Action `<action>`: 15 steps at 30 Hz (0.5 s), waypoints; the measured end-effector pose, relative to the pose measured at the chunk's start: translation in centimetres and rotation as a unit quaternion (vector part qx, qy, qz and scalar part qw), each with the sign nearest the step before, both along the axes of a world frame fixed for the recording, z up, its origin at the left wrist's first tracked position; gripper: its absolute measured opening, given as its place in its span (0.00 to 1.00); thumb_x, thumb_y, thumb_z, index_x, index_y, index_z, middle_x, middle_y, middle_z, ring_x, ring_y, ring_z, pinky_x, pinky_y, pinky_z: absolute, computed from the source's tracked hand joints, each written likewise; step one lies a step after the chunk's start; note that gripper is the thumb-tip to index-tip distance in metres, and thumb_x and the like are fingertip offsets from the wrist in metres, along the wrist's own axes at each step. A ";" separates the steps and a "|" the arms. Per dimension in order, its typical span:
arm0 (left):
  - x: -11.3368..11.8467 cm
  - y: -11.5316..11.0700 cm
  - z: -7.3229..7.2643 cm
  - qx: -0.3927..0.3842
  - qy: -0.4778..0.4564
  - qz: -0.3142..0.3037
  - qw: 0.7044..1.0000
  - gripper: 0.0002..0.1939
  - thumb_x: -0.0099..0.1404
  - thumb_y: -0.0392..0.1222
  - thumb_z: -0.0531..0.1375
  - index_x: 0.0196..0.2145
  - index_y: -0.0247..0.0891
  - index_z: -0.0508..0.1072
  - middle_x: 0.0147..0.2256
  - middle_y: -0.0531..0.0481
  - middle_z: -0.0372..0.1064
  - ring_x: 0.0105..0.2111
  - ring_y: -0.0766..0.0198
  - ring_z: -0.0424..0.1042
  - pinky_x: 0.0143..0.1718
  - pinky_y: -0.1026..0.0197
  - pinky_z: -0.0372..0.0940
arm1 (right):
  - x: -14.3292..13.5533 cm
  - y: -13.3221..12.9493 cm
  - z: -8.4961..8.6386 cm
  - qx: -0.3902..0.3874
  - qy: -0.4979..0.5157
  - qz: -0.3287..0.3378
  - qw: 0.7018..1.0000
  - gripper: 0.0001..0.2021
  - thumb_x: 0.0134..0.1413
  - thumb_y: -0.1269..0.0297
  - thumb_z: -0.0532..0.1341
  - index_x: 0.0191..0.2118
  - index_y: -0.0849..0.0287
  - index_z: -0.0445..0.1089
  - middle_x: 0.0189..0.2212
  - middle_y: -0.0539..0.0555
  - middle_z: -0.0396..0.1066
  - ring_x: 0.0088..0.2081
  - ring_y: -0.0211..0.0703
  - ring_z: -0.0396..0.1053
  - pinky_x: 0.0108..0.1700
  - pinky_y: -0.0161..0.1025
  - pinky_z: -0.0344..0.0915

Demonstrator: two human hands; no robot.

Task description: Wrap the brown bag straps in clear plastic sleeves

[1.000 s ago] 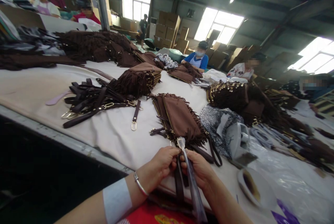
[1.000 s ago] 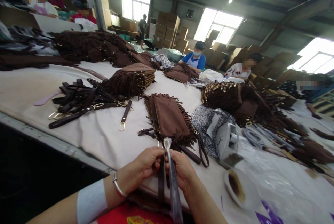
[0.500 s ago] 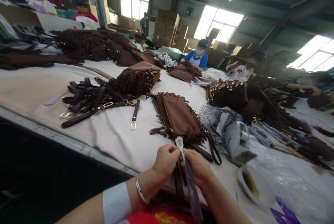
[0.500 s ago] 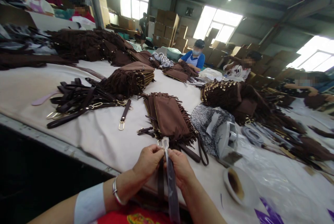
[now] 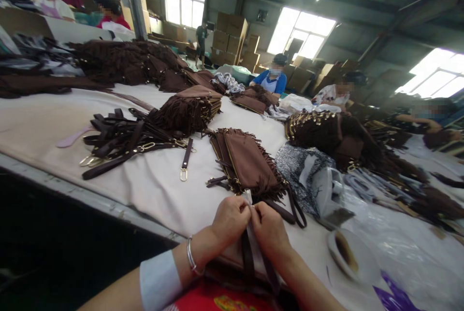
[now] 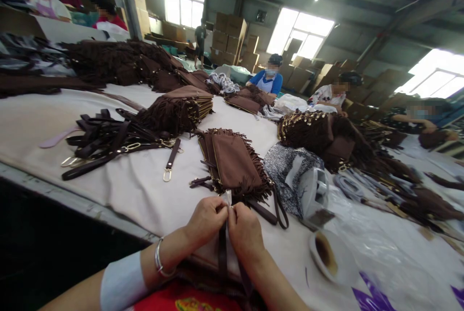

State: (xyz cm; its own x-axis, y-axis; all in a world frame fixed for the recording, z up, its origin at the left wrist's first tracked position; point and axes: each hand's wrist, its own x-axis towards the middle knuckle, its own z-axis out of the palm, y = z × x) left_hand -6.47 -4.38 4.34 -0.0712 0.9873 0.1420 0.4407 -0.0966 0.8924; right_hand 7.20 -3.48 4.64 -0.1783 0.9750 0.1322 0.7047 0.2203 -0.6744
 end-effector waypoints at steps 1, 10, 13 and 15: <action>0.1 -0.2 0.2 -0.002 -0.002 -0.002 1.000 0.11 0.57 0.34 0.53 0.19 0.38 0.69 0.20 0.52 0.65 0.24 0.65 0.63 0.28 0.63 0.53 | -0.1 -0.1 0.0 0.022 -0.009 0.001 1.000 0.10 0.57 0.62 0.58 0.26 0.55 0.68 0.24 0.54 0.68 0.28 0.44 0.63 0.33 0.40 0.54; -1.0 -0.7 0.7 -0.168 -0.246 -0.052 0.953 0.09 0.59 0.43 0.57 0.31 0.36 0.73 0.25 0.51 0.69 0.24 0.66 0.65 0.28 0.64 0.61 | 0.7 0.3 0.1 -0.195 0.252 -0.025 0.948 0.15 0.52 0.51 0.60 0.25 0.58 0.68 0.19 0.50 0.66 0.23 0.39 0.60 0.26 0.36 0.56; -0.9 0.2 0.0 -0.292 -0.397 -0.061 0.868 0.19 0.56 0.55 0.62 0.34 0.34 0.71 0.29 0.48 0.70 0.25 0.66 0.69 0.27 0.63 0.63 | 0.2 0.0 -0.3 -0.323 0.414 -0.045 0.850 0.19 0.45 0.46 0.64 0.26 0.58 0.64 0.15 0.44 0.60 0.16 0.32 0.55 0.19 0.32 0.51; -0.3 0.8 -0.3 -0.310 -0.444 -0.099 0.835 0.24 0.53 0.59 0.64 0.33 0.33 0.70 0.28 0.48 0.70 0.24 0.66 0.69 0.27 0.63 0.64 | -0.3 -0.4 -0.5 -0.347 0.457 -0.049 0.818 0.21 0.42 0.45 0.67 0.26 0.58 0.62 0.14 0.43 0.60 0.14 0.30 0.55 0.17 0.30 0.49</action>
